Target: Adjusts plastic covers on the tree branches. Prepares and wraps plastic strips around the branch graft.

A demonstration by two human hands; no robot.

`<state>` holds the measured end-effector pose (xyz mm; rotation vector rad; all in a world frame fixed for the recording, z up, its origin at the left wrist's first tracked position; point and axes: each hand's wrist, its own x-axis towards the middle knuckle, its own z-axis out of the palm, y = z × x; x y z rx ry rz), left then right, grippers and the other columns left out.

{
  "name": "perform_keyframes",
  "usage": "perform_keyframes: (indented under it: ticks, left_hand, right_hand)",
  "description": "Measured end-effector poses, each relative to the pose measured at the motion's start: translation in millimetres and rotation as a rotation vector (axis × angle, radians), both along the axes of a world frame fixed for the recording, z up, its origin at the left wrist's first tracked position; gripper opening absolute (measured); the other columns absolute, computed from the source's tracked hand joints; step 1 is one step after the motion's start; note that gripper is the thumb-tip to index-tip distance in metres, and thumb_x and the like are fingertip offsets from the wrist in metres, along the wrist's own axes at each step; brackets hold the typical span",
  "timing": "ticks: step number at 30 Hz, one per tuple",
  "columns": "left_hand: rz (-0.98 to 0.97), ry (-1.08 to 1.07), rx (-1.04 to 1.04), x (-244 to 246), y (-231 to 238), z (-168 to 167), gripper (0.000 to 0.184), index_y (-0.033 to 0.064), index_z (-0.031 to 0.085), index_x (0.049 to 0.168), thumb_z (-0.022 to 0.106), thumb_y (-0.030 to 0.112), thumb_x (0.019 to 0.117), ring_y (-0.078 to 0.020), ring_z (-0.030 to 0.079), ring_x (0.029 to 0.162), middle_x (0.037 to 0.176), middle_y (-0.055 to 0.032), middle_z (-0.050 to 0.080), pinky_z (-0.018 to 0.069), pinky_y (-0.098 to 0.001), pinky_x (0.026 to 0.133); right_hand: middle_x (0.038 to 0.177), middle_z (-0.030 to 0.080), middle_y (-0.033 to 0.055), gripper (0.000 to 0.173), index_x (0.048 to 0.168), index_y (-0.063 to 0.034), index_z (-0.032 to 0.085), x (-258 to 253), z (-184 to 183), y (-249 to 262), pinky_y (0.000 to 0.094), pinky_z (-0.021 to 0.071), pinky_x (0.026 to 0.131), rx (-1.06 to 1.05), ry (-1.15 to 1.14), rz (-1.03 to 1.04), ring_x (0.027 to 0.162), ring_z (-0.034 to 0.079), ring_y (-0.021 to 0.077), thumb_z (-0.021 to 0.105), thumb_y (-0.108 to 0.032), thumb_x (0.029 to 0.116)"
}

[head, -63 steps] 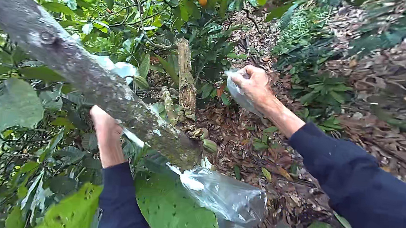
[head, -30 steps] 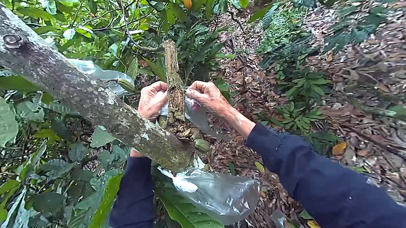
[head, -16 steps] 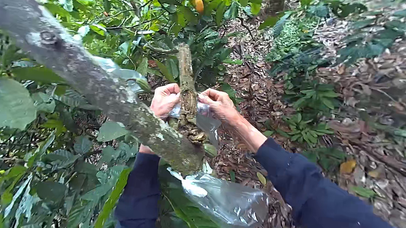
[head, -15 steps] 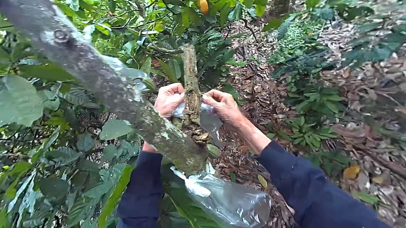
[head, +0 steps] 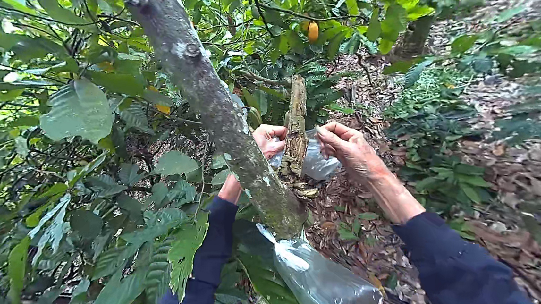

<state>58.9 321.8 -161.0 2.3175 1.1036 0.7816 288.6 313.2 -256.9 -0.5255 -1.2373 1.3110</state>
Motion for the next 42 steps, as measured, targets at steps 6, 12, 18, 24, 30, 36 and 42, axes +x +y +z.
perform_keyframes:
  ticks: [6,12,18,24,30,36,42]
  left_hand:
    - [0.044,0.386,0.228,-36,-30,-3,0.012,0.0060,0.071,0.103,0.062,0.013,0.0980,-0.0198,0.067,0.087,0.096,-0.0099,0.069,0.0550,-0.0433,0.081]
    - [0.105,0.720,0.201,-6,-38,33,0.009,0.0026,0.072,0.100,0.065,0.009,0.0977,-0.0418,0.068,0.093,0.100,-0.0208,0.070,0.0512,-0.0637,0.081]
    - [0.253,0.905,0.158,1,9,22,0.013,0.0026,0.070,0.094,0.069,0.016,0.0956,-0.0449,0.068,0.083,0.086,-0.0219,0.069,0.0497,-0.0690,0.071]
    - [0.223,0.879,0.180,-8,20,15,0.019,0.0030,0.071,0.098,0.070,0.022,0.0962,-0.0424,0.070,0.089,0.092,-0.0210,0.072,0.0511,-0.0685,0.079]
    - [0.057,0.690,0.288,-9,14,23,0.010,-0.0001,0.070,0.091,0.065,0.008,0.0945,-0.0357,0.068,0.080,0.087,-0.0184,0.069,0.0500,-0.0607,0.072]
    - [0.029,0.605,0.345,-18,-18,35,0.013,-0.0011,0.068,0.096,0.060,0.008,0.0992,-0.0299,0.064,0.086,0.096,-0.0195,0.067,0.0513,-0.0479,0.079]
    - [0.070,0.380,0.368,-9,-9,38,0.014,0.0029,0.071,0.105,0.063,0.014,0.1003,-0.0197,0.064,0.088,0.100,-0.0129,0.068,0.0526,-0.0361,0.082]
  right_hand:
    - [0.090,0.072,0.0094,0.025,0.106,-0.0042,0.070,14,0,15,0.0419,0.0606,0.078,0.123,-0.599,0.039,0.079,0.071,0.0200,0.058,-0.026,0.1050]
    - [0.093,0.071,0.0150,0.025,0.103,-0.0021,0.070,2,11,36,0.0546,0.0533,0.086,0.317,-0.908,-0.073,0.088,0.069,0.0306,0.057,-0.023,0.1049]
    - [0.099,0.071,0.0178,0.022,0.102,0.0007,0.072,-8,-1,51,0.0542,0.0508,0.091,0.293,-0.919,-0.086,0.097,0.068,0.0337,0.061,-0.019,0.1022]
    - [0.097,0.072,0.0161,0.021,0.102,-0.0005,0.073,-10,-21,55,0.0512,0.0528,0.090,0.292,-0.787,-0.115,0.095,0.069,0.0303,0.063,-0.019,0.1012]
    - [0.091,0.073,0.0120,0.020,0.100,-0.0007,0.073,4,-9,57,0.0438,0.0542,0.085,0.326,-0.682,-0.140,0.085,0.070,0.0223,0.063,-0.018,0.1017]
    - [0.093,0.073,0.0113,0.019,0.103,-0.0011,0.072,0,14,68,0.0411,0.0571,0.085,0.219,-0.493,-0.219,0.084,0.071,0.0185,0.063,-0.019,0.1013]
    - [0.096,0.071,0.0103,0.018,0.107,0.0037,0.067,-2,15,82,0.0339,0.0614,0.084,0.089,-0.094,-0.070,0.085,0.072,0.0149,0.063,-0.014,0.1023]
